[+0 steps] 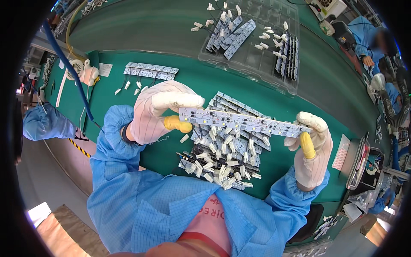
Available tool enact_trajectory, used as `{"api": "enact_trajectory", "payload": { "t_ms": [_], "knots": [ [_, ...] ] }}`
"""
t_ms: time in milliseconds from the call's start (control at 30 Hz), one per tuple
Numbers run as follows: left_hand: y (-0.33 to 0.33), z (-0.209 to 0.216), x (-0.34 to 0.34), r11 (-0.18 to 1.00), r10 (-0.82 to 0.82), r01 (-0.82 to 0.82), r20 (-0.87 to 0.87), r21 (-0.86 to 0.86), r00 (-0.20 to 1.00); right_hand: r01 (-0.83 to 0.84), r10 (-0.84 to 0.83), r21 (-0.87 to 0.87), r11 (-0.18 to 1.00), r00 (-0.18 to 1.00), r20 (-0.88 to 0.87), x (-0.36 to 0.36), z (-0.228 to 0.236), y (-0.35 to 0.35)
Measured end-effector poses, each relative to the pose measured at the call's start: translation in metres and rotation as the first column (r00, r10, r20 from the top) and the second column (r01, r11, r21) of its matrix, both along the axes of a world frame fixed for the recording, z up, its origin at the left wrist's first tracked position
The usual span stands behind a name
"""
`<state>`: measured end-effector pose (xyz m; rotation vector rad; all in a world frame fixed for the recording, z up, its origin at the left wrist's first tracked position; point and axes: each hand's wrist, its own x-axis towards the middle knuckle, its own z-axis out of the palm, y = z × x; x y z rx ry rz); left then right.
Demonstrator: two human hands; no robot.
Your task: Manually inspecting and organizing electronic circuit boards at a production station.
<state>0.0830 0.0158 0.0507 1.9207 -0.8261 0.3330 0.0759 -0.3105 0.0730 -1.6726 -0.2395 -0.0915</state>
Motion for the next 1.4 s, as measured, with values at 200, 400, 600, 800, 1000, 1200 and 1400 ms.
{"api": "enact_trajectory", "payload": {
  "t_ms": [200,400,600,800,1000,1200,1400],
  "knots": [
    [-0.003,0.007,0.0,0.998,0.067,-0.067,-0.141,0.008,0.988,-0.066,0.071,0.099,0.993,0.996,-0.052,-0.005,0.009,-0.002],
    [0.0,0.003,0.009,0.998,0.041,-0.043,-0.047,-0.04,0.998,-0.033,0.036,0.053,0.998,0.998,-0.061,-0.006,0.005,-0.004],
    [0.0,0.003,0.016,0.999,0.01,-0.01,0.005,-0.033,1.0,-0.082,0.1,0.124,0.989,0.984,-0.148,-0.01,0.006,-0.013],
    [0.003,0.0,0.017,1.0,0.026,-0.025,0.042,-0.015,0.999,-0.113,0.133,0.141,0.984,0.981,-0.141,-0.011,0.008,-0.009],
    [0.001,0.002,0.02,0.998,0.012,-0.014,-0.029,-0.057,1.0,-0.055,0.07,0.086,0.995,0.981,-0.184,-0.016,0.015,-0.006],
    [0.001,-0.008,0.025,0.993,0.018,-0.012,0.052,-0.119,0.998,-0.099,0.098,-0.004,0.995,0.989,-0.112,-0.016,0.02,-0.004],
    [-0.002,-0.006,0.027,0.991,0.134,-0.137,-0.146,-0.01,0.98,-0.185,0.21,0.159,0.97,0.965,-0.155,-0.019,0.026,-0.004]
  ]
}}
